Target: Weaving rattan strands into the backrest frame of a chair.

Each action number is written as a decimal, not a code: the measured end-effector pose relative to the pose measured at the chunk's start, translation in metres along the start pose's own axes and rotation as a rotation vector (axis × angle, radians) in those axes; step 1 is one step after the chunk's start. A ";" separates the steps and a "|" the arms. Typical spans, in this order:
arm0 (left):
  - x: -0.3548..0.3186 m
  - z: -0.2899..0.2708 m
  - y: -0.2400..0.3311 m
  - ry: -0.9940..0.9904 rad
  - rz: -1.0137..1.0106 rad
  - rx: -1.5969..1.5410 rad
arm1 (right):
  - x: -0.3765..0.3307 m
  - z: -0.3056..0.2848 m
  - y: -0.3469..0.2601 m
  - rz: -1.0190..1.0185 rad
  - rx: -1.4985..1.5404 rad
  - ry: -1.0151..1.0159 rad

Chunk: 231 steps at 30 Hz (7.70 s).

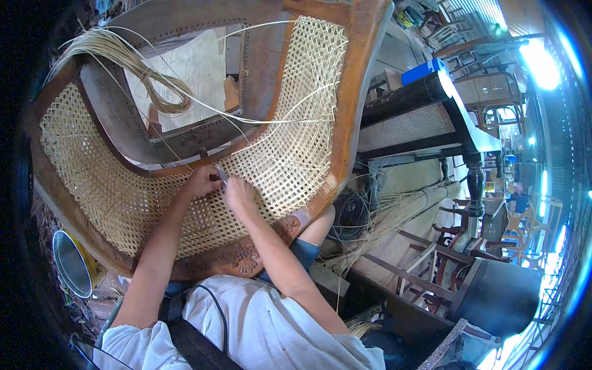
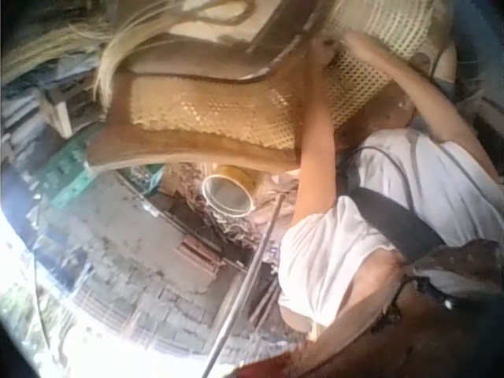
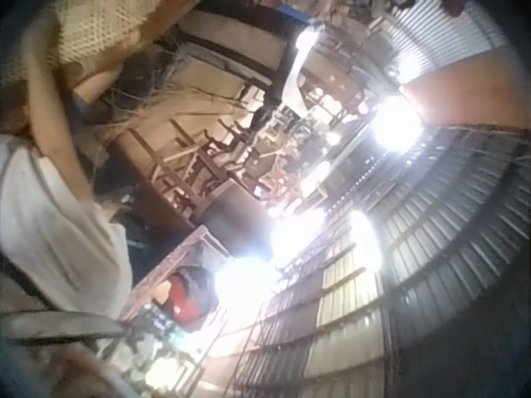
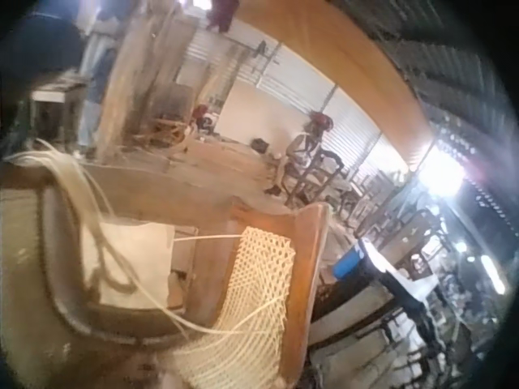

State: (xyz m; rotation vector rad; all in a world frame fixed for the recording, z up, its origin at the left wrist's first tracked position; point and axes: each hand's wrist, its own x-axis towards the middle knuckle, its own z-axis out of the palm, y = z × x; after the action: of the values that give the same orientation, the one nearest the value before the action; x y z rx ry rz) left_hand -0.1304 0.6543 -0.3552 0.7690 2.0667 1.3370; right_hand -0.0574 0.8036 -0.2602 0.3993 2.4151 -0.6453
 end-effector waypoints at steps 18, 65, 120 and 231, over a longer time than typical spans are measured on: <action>-0.020 -0.049 -0.067 0.479 -0.437 -0.193 | 0.020 0.011 0.006 -0.312 0.067 0.185; 0.032 -0.031 0.046 -0.268 -0.164 0.388 | -0.059 -0.022 0.008 0.117 -0.149 0.005; 0.019 0.019 0.045 -0.189 -0.044 -0.377 | -0.051 -0.035 0.062 -0.006 0.105 0.283; 0.028 0.025 0.052 -0.111 -0.124 -0.096 | -0.054 -0.042 0.026 0.199 -0.124 -0.079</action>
State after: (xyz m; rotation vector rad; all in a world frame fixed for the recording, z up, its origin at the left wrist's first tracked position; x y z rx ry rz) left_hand -0.1237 0.7071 -0.3200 0.6484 1.9162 1.2858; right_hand -0.0242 0.8407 -0.2064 0.5436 2.2899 -0.4134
